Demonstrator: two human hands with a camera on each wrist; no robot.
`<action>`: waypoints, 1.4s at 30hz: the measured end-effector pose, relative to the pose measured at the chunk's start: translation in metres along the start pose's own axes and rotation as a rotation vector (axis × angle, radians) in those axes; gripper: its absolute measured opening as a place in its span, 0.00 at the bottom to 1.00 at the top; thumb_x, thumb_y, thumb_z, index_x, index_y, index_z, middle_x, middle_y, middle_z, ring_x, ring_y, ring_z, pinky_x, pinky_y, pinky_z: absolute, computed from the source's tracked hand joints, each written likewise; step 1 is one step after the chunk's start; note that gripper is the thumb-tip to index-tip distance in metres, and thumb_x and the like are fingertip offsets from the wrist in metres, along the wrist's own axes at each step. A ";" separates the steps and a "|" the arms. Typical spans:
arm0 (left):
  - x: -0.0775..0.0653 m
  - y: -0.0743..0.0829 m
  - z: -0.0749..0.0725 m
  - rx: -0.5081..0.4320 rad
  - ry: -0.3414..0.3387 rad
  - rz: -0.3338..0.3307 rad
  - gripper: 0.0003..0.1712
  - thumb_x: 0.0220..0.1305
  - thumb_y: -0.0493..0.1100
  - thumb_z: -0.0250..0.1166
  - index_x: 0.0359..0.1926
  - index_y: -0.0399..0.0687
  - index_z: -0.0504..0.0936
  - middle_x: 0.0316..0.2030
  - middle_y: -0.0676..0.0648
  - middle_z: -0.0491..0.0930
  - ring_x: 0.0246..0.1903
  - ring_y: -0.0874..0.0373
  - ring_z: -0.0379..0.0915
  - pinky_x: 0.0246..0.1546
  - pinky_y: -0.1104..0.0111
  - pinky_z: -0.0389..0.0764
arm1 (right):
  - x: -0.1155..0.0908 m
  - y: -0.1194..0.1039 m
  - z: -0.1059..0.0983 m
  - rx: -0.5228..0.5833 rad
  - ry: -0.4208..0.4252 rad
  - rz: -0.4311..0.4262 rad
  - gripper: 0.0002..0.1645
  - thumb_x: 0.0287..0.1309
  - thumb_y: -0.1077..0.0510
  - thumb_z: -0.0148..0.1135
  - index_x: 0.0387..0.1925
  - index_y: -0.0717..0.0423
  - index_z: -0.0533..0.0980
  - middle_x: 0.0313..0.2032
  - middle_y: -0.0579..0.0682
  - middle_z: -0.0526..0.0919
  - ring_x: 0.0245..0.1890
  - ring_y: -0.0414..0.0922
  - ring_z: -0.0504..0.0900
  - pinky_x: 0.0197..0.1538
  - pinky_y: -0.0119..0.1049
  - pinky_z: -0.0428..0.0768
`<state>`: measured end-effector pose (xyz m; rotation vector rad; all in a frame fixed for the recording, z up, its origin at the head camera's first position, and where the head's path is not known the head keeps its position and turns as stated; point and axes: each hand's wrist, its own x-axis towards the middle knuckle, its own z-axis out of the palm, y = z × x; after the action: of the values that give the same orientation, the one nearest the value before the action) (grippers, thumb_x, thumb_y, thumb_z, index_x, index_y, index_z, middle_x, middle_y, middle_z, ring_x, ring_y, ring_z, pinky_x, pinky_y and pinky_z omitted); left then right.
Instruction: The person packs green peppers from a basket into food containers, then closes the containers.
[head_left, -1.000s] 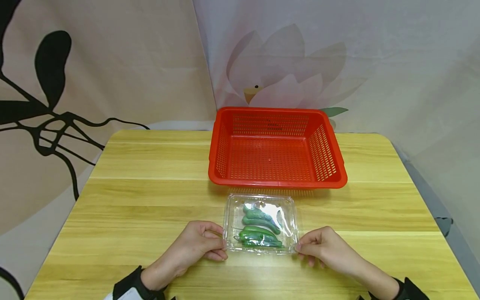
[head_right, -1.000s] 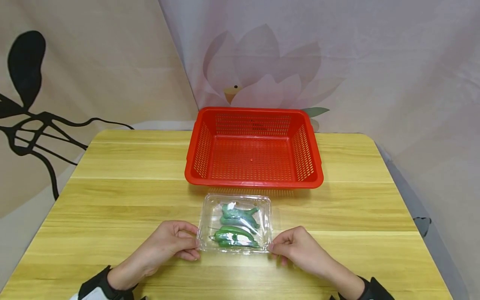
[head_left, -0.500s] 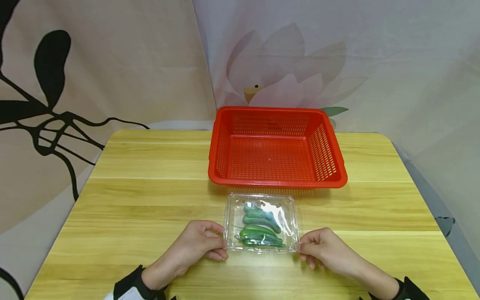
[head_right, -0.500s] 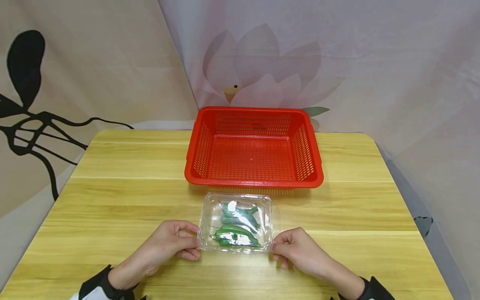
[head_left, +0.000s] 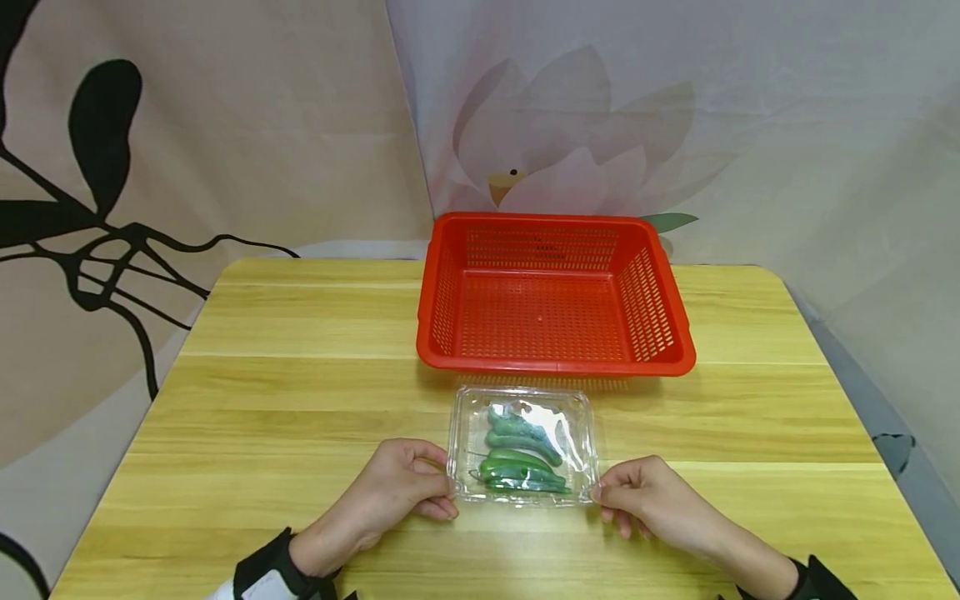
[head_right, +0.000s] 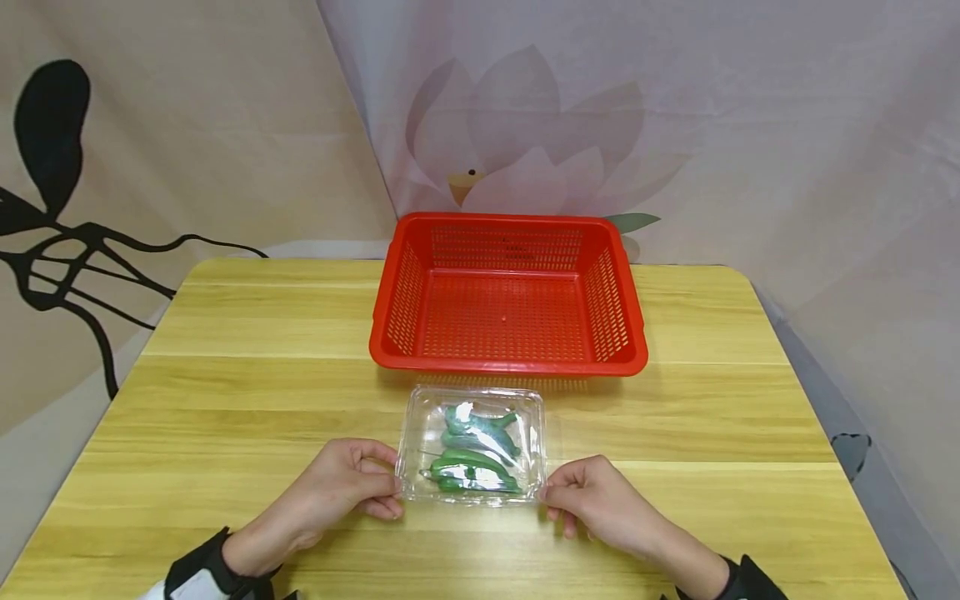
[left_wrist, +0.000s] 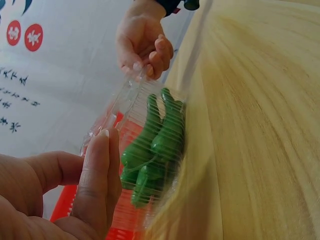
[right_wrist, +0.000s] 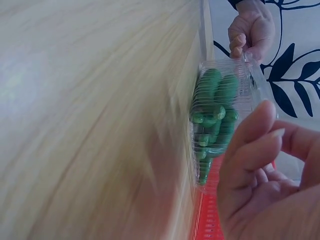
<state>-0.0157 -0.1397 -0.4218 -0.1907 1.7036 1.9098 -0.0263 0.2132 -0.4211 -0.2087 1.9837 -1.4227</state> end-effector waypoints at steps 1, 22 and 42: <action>0.000 0.000 0.000 0.000 0.003 0.001 0.21 0.59 0.23 0.65 0.53 0.18 0.72 0.29 0.33 0.86 0.25 0.52 0.86 0.33 0.61 0.92 | 0.000 0.000 0.000 -0.002 -0.001 -0.003 0.13 0.71 0.61 0.61 0.33 0.68 0.82 0.23 0.54 0.83 0.18 0.37 0.76 0.16 0.23 0.69; 0.001 -0.002 -0.004 0.026 0.002 -0.017 0.23 0.63 0.27 0.67 0.55 0.19 0.73 0.31 0.34 0.87 0.26 0.52 0.87 0.33 0.61 0.92 | 0.000 -0.002 -0.002 -0.065 0.040 -0.008 0.13 0.71 0.59 0.62 0.34 0.65 0.85 0.25 0.57 0.85 0.20 0.39 0.78 0.19 0.25 0.74; -0.011 0.015 -0.022 0.578 0.397 0.402 0.08 0.66 0.31 0.70 0.46 0.40 0.89 0.33 0.49 0.86 0.34 0.60 0.80 0.35 0.71 0.86 | -0.018 -0.009 -0.021 -0.413 0.554 -0.369 0.07 0.67 0.64 0.70 0.43 0.49 0.85 0.38 0.44 0.88 0.31 0.36 0.81 0.32 0.27 0.82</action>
<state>-0.0202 -0.1644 -0.4076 0.0027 2.6547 1.6106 -0.0280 0.2347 -0.4014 -0.4151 2.8116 -1.3698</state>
